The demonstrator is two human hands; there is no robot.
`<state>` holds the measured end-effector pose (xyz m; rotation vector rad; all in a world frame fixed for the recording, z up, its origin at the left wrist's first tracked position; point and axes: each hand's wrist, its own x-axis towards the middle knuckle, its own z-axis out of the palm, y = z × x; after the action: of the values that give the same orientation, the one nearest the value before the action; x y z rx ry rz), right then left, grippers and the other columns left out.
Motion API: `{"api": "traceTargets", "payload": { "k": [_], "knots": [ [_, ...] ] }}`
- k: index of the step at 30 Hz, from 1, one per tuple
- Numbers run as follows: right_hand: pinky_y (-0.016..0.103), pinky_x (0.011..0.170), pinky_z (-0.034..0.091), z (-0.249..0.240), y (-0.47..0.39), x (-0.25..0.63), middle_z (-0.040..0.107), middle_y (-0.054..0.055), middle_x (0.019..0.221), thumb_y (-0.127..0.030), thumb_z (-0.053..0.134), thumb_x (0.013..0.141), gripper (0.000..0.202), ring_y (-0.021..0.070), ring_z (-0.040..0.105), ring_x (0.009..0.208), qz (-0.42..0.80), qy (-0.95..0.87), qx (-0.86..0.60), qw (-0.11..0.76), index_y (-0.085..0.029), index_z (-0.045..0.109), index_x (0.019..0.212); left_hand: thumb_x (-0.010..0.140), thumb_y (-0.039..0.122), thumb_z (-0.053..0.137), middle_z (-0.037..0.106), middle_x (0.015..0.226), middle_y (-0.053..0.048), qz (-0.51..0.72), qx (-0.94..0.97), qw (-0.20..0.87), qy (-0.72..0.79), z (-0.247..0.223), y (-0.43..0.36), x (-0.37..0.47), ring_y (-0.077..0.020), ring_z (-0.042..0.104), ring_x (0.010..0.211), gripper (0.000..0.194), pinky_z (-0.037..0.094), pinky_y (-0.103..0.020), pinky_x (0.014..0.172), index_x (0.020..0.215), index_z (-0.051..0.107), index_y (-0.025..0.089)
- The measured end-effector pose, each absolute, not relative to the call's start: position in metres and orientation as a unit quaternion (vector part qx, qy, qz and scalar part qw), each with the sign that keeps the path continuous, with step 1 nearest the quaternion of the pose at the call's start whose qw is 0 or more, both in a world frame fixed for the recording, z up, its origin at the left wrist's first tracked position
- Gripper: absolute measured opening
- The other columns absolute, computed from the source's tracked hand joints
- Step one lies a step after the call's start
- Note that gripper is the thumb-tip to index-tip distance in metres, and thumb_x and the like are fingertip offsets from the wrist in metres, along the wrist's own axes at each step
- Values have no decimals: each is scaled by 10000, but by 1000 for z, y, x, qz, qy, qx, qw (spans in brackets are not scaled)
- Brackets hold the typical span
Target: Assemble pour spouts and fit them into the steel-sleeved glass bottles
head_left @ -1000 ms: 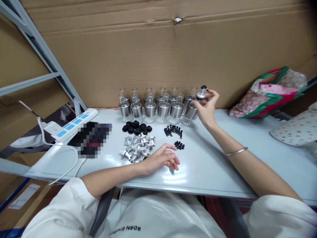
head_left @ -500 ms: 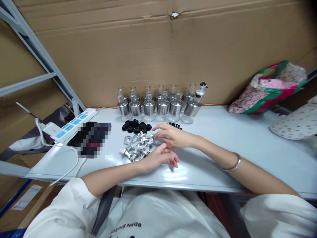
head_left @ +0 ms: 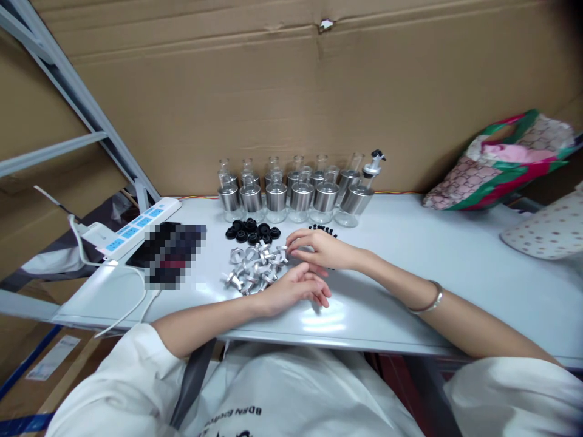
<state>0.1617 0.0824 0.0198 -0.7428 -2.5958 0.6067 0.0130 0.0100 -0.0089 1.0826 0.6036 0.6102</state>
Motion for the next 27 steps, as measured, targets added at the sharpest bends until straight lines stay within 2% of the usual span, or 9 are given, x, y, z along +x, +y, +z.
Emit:
{"api": "traceTargets", "payload": {
  "k": [5, 9, 13, 16, 22, 27],
  "knots": [
    [321, 797, 487, 23, 85, 167, 679, 69, 931, -173, 553, 846, 150, 178, 633, 830, 208, -907, -292, 221, -156, 701, 833, 738, 302, 656, 602, 779, -22, 271, 501, 773, 280, -6, 10, 13, -125, 616, 664, 333, 436, -293, 681, 958, 468, 138],
    [339, 849, 478, 18, 86, 165, 636, 87, 1012, -169, 573, 843, 126, 190, 604, 929, 188, -917, -272, 224, -158, 685, 900, 745, 298, 649, 604, 788, -28, 271, 503, 771, 283, -7, 10, 12, -128, 616, 671, 325, 437, -297, 684, 963, 471, 135],
    [351, 880, 469, 7, 88, 162, 621, 100, 1035, -174, 585, 849, 166, 205, 573, 987, 179, -933, -250, 187, -153, 666, 992, 736, 305, 655, 605, 789, -36, 270, 504, 770, 284, -9, 11, 13, -131, 617, 674, 322, 438, -297, 682, 943, 479, 132],
    [341, 848, 474, 3, 90, 161, 638, 94, 977, -149, 575, 852, 134, 204, 580, 942, 169, -938, -242, 183, -147, 678, 937, 729, 308, 659, 606, 786, -32, 271, 502, 771, 283, -9, 11, 13, -128, 616, 667, 327, 436, -294, 681, 940, 475, 139],
    [321, 779, 479, 11, 87, 164, 638, 81, 932, -111, 519, 860, 151, 192, 599, 856, 155, -922, -274, 227, -158, 658, 899, 738, 297, 653, 604, 789, -27, 270, 504, 771, 280, -8, 10, 12, -126, 615, 676, 313, 434, -292, 689, 947, 477, 146],
    [331, 769, 471, 26, 83, 172, 600, 89, 975, -144, 504, 867, 235, 190, 584, 848, 164, -903, -299, 262, -167, 630, 1064, 756, 289, 644, 614, 810, -25, 275, 492, 780, 271, -11, 12, 11, -130, 625, 688, 344, 441, -302, 701, 1004, 443, 160]
  ]
}}
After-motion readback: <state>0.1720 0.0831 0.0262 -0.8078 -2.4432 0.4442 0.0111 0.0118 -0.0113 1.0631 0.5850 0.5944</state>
